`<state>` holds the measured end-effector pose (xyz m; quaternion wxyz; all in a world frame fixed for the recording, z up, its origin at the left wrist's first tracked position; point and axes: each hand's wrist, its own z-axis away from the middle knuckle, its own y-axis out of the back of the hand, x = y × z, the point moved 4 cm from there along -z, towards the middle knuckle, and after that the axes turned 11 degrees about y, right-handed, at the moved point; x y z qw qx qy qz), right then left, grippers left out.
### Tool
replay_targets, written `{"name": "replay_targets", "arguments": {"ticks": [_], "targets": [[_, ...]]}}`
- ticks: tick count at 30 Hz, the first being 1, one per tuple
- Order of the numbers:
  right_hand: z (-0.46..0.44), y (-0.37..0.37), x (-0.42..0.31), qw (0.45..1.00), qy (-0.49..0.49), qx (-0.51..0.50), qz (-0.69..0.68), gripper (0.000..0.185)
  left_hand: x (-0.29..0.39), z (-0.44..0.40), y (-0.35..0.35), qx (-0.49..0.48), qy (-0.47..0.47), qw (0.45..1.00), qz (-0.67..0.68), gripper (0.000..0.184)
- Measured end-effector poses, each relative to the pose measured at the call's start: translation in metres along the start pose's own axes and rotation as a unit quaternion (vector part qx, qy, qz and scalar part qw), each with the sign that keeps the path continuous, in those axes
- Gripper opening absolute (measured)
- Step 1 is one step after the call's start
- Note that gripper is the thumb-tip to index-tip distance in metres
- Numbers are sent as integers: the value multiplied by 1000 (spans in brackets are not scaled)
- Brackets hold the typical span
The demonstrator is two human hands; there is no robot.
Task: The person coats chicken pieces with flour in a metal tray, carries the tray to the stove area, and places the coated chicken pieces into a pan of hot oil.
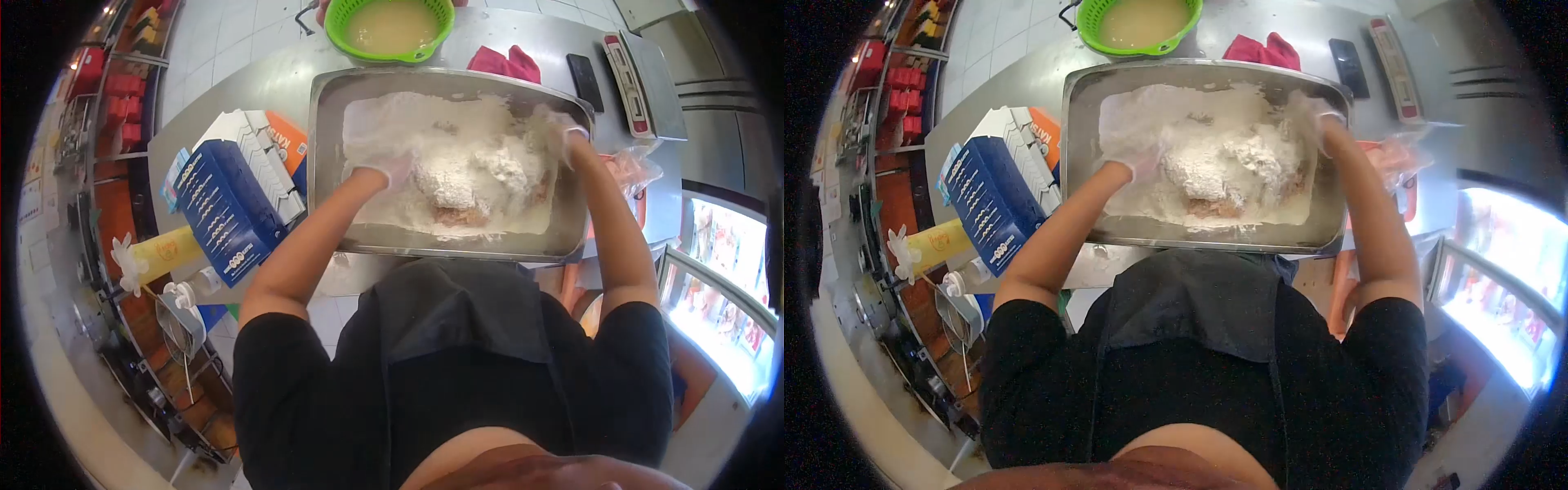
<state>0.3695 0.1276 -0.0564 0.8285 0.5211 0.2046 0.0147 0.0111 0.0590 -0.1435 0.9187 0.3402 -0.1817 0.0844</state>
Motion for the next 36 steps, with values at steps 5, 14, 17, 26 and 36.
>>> {"name": "replay_targets", "arguments": {"ticks": [5, 14, 17, 26, 36], "targets": [[13, -89, -11, 859, -139, -98, -482, 41, 23, 24, -33, -149, -55, 982, 100, 53], [-4, -72, -111, 785, -13, -18, -619, 44, 75, 44, 2, -232, 25, 577, 783, 60], [-2, -68, -129, 749, -83, 63, -654, 41, 68, 51, 34, -240, -49, 568, 785, 64], [60, -48, -60, 972, 81, -137, 174, 35, -45, 60, 19, -89, -159, 925, -333, 40], [80, -148, -157, 924, 157, -315, -152, 22, 35, 53, -64, -168, -153, 926, -302, 27]]}}
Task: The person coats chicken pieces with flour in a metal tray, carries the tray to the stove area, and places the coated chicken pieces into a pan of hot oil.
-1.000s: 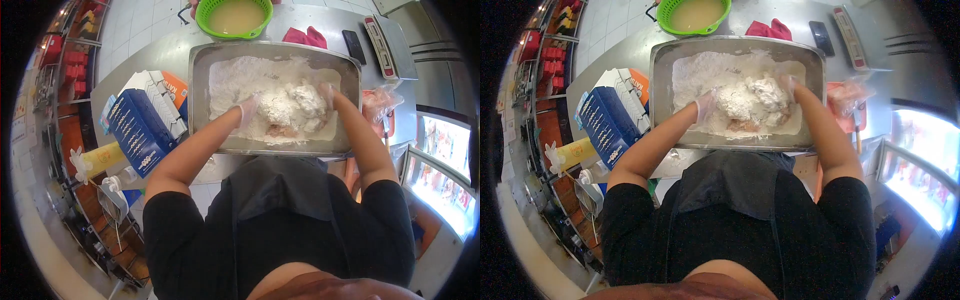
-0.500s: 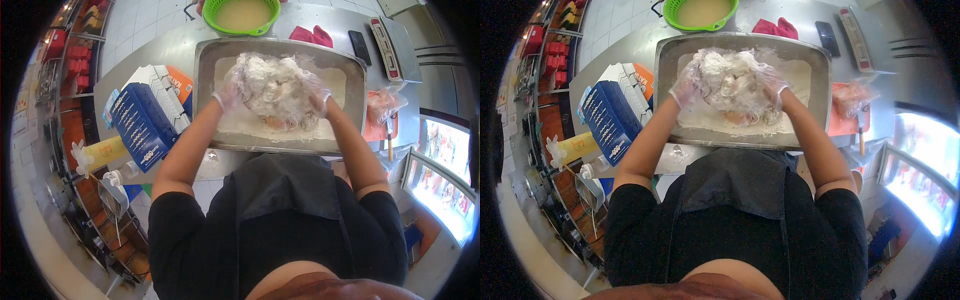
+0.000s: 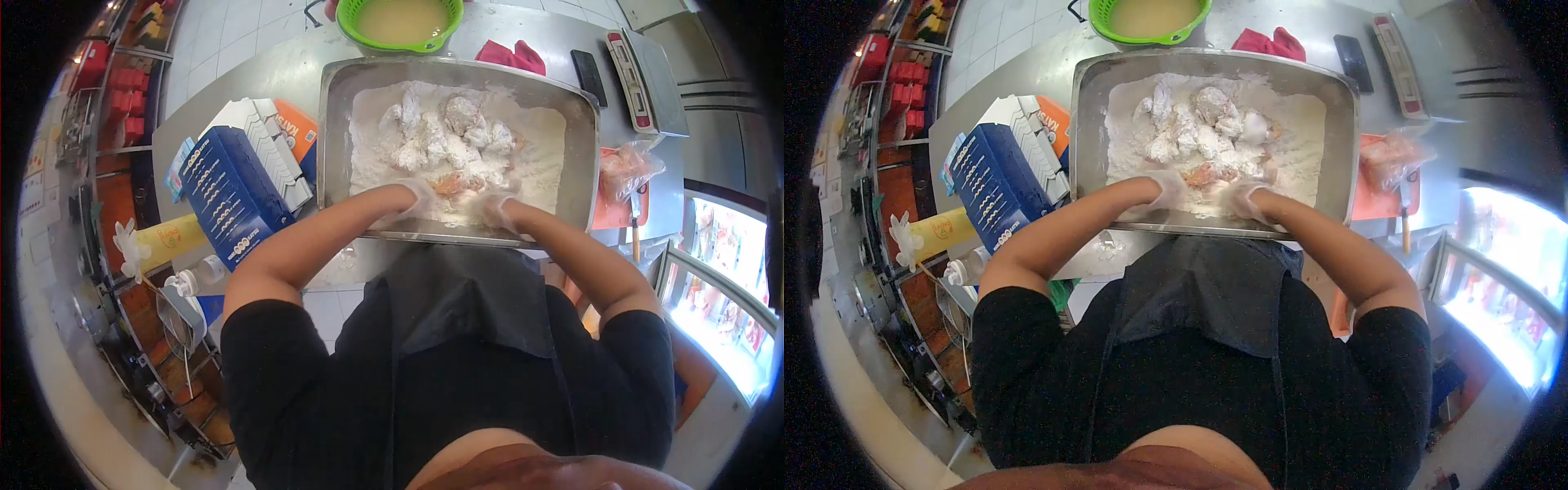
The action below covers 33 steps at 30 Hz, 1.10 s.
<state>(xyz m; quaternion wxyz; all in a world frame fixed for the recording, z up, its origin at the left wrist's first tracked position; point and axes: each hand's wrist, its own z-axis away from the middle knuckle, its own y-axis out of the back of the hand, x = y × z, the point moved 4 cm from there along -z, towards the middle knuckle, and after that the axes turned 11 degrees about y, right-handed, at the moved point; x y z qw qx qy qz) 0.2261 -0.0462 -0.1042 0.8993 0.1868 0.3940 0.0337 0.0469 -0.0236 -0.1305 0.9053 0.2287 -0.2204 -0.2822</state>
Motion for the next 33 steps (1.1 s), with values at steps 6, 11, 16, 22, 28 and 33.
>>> {"name": "replay_targets", "arguments": {"ticks": [6, 11, 16, 22, 28, 33], "targets": [[-1, 20, -55, 759, -151, 164, -611, 36, 24, 0, 37, 41, -2, 602, 798, 50], [31, 49, -34, 956, 189, 200, -99, 45, 6, 49, 40, -71, -77, 580, 808, 44], [72, 125, -6, 952, 29, 292, 90, 37, -42, 116, 119, 267, 91, 924, 257, 43], [17, 157, 145, 812, 67, 335, -473, 38, -151, 32, 53, 347, 275, 537, 718, 40], [-59, 160, 65, 787, 98, 325, -515, 35, -87, -15, 99, 90, 99, 451, 883, 50], [-14, 160, -4, 832, 3, 312, -459, 36, -65, 23, 112, 93, 5, 497, 863, 57]]}}
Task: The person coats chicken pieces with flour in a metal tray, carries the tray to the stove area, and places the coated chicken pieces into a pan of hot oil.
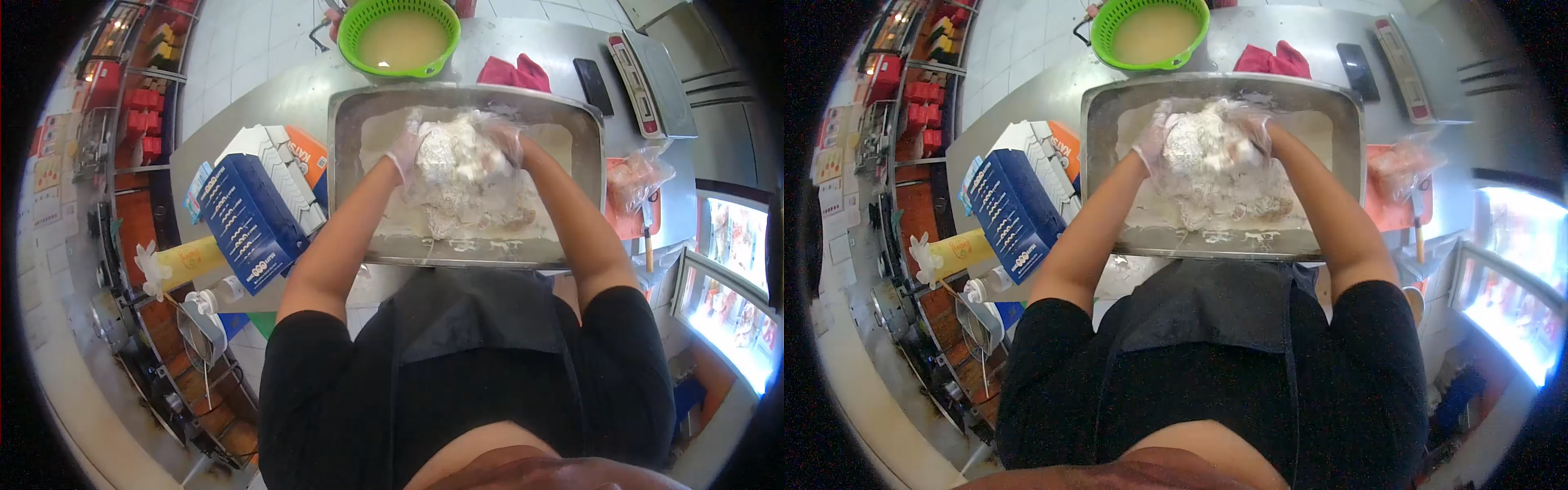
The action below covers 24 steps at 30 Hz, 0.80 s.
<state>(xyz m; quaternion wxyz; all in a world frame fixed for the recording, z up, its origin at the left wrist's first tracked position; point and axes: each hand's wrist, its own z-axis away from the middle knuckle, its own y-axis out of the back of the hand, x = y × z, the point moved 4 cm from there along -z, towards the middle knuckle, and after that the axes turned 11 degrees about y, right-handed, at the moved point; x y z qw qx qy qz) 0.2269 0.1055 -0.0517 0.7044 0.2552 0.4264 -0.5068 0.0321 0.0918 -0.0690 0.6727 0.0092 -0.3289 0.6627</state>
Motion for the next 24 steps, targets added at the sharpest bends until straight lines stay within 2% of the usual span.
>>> {"name": "replay_targets", "arguments": {"ticks": [1, 2, 3, 4, 5, 6, 7, 8, 9, 10, 11, 12, 14, 17, 20, 23, 24], "targets": [[6, 7, 11, 999, 16, -1, 49, 37, -7, 5, 5, -4, -18, 1000, -7, 58], [15, 14, 16, 974, 100, -36, 199, 36, -8, 13, 13, 38, -123, 972, -197, 54], [27, 23, 13, 918, 186, -71, 344, 36, -8, 20, 23, 83, -163, 952, -247, 53], [40, 29, 9, 831, 268, -105, 476, 35, -7, 29, 31, 128, -203, 924, -298, 51], [56, 27, 2, 717, 342, -135, 592, 35, -7, 37, 38, 172, -242, 890, -348, 50], [67, 19, -26, 830, 308, -107, 453, 38, -13, 38, 47, 105, -178, 951, -231, 53], [60, 30, -20, 836, 209, -99, 497, 39, -20, 39, 53, 35, -110, 987, -110, 57], [47, 50, -16, 832, 108, -89, 536, 41, -27, 37, 53, -36, -42, 998, 13, 60], [39, 71, -12, 818, 8, -77, 569, 43, -35, 35, 51, -39, -10, 999, 25, 59], [36, 90, 4, 903, -35, -14, 427, 42, -48, 32, 48, -40, 22, 998, 38, 58], [33, 107, 38, 959, -76, 48, 270, 40, -65, 30, 44, -41, 56, 996, 51, 57], [31, 112, 70, 982, -116, 106, 102, 39, -84, 27, 39, -40, 91, 993, 64, 55], [17, 86, 107, 988, -112, 105, -25, 44, -109, 23, 25, -37, 158, 982, 93, 53], [24, 22, 75, 981, -138, 127, -55, 45, -92, 12, -29, -94, 134, 978, 126, 58], [16, -13, 65, 967, -34, -106, -229, 43, -77, 1, -51, -88, 51, 982, 162, 56], [25, -8, 46, 996, 70, -60, 16, 39, -66, 10, -44, -69, -9, 992, 107, 53], [43, -14, 17, 973, 47, -26, 226, 34, -58, 26, -45, -87, -9, 990, 112, 48]]}}
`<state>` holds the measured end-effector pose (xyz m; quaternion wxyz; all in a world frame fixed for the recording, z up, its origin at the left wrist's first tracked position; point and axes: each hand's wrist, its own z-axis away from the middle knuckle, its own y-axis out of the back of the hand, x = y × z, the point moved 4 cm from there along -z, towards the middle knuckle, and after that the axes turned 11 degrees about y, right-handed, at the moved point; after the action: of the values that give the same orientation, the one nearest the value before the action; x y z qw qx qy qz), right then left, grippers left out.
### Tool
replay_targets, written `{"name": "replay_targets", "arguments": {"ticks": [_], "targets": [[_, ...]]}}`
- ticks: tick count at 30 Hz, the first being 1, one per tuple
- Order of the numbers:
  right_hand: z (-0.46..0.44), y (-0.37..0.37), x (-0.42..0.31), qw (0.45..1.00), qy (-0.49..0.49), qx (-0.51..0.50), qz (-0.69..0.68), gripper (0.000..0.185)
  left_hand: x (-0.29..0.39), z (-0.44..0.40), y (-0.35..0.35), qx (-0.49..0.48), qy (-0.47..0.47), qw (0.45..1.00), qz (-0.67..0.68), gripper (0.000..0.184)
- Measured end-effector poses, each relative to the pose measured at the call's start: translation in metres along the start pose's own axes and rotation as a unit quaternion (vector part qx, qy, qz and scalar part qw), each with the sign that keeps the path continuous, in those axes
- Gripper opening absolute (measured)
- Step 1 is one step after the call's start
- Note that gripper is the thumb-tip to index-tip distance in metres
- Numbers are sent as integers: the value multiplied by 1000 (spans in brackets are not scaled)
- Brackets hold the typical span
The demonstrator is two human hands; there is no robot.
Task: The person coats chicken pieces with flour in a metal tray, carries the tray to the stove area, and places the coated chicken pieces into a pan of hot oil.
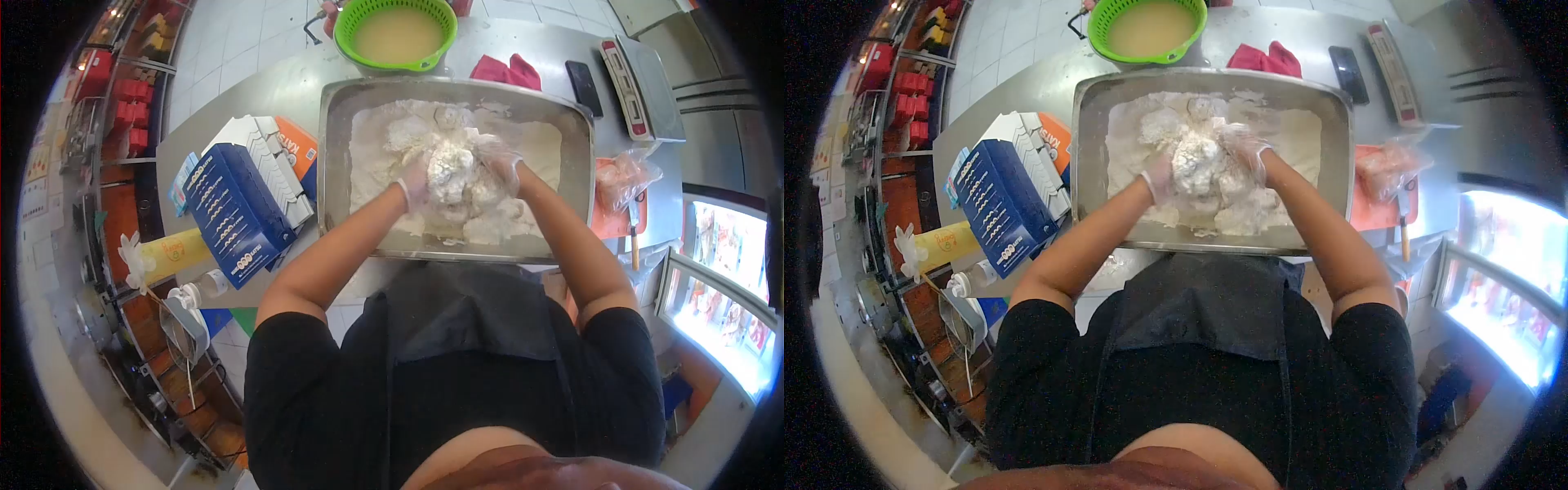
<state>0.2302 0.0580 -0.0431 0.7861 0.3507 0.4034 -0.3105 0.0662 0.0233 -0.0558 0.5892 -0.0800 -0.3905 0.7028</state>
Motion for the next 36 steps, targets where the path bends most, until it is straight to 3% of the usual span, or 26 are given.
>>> {"name": "replay_targets", "arguments": {"ticks": [1, 2, 3, 5, 7, 10, 12, 14, 15, 17, 19, 20, 22, 23, 25, 26, 27, 28, 29, 32, 33, 34, 35, 36], "targets": [[8, 8, -8, 966, 189, 8, 177, 34, 6, 6, 15, 62, -79, 957, -274, 46], [24, 18, -6, 865, 368, 18, 342, 34, 15, 8, 32, 112, -153, 829, -526, 43], [39, 19, -8, 702, 521, 28, 484, 35, 23, 8, 44, 148, -216, 627, -734, 41], [33, 45, -23, 812, 236, -103, 523, 40, 37, -6, 80, 180, -102, 458, -864, 35], [22, 71, -5, 753, 144, -85, 637, 36, 77, 51, 39, 340, -134, 546, -754, 28], [10, 111, 117, 775, -17, -73, 628, 30, 76, 64, 41, 281, -165, 455, -829, 25], [26, 88, 98, 801, -1, -131, 584, 22, 45, 52, 71, 211, -181, 349, -895, 24], [52, 53, 101, 820, 22, -194, 538, 17, 7, 54, 81, 102, -113, 316, -937, 23], [61, 33, 116, 826, 39, -221, 517, 16, -8, 57, 78, 38, -45, 340, -939, 24], [80, 4, 134, 799, 60, -316, 509, 18, -30, 55, 85, -38, -5, 445, -895, 24], [91, -25, 123, 832, 72, -362, 415, 19, -41, 39, 79, -25, 81, 483, -872, 26], [95, -34, 113, 879, 62, -334, 336, 19, -46, 31, 76, -19, 123, 500, -857, 28], [94, -40, 91, 949, 44, -259, 176, 19, -64, 5, 79, -78, 86, 500, -858, 30], [89, -44, 87, 943, 63, -259, 200, 18, -69, -5, 78, -107, 66, 498, -858, 32], [83, -55, 85, 929, 96, -261, 244, 16, -68, -2, 63, -30, 119, 729, -674, 29], [81, -59, 90, 972, 1, -222, 71, 15, -68, 4, 52, -5, 159, 790, -592, 28], [81, -65, 95, 974, -94, -174, -108, 15, -68, 10, 41, 25, 192, 842, -503, 28], [81, -72, 97, 934, -184, -119, -281, 14, -64, 17, 24, 45, 236, 860, -450, 29], [79, -75, 87, 926, -179, -109, -315, 13, -62, 21, 16, 65, 277, 873, -395, 30], [83, -64, 27, 892, -177, -58, -412, 9, -66, 1, 34, 14, 200, 946, -255, 30], [84, -64, 19, 886, -171, -40, -429, 9, -51, 11, 27, 15, 91, 871, -483, 30], [85, -64, 14, 879, -166, -24, -446, 9, -36, 27, 20, 15, -22, 736, -677, 30], [85, -64, 8, 872, -161, -7, -462, 9, -21, 44, 6, 14, -132, 550, -825, 30], [88, -60, -4, 871, -154, -1, -467, 11, -5, 55, -5, 17, -100, 521, -847, 31]]}}
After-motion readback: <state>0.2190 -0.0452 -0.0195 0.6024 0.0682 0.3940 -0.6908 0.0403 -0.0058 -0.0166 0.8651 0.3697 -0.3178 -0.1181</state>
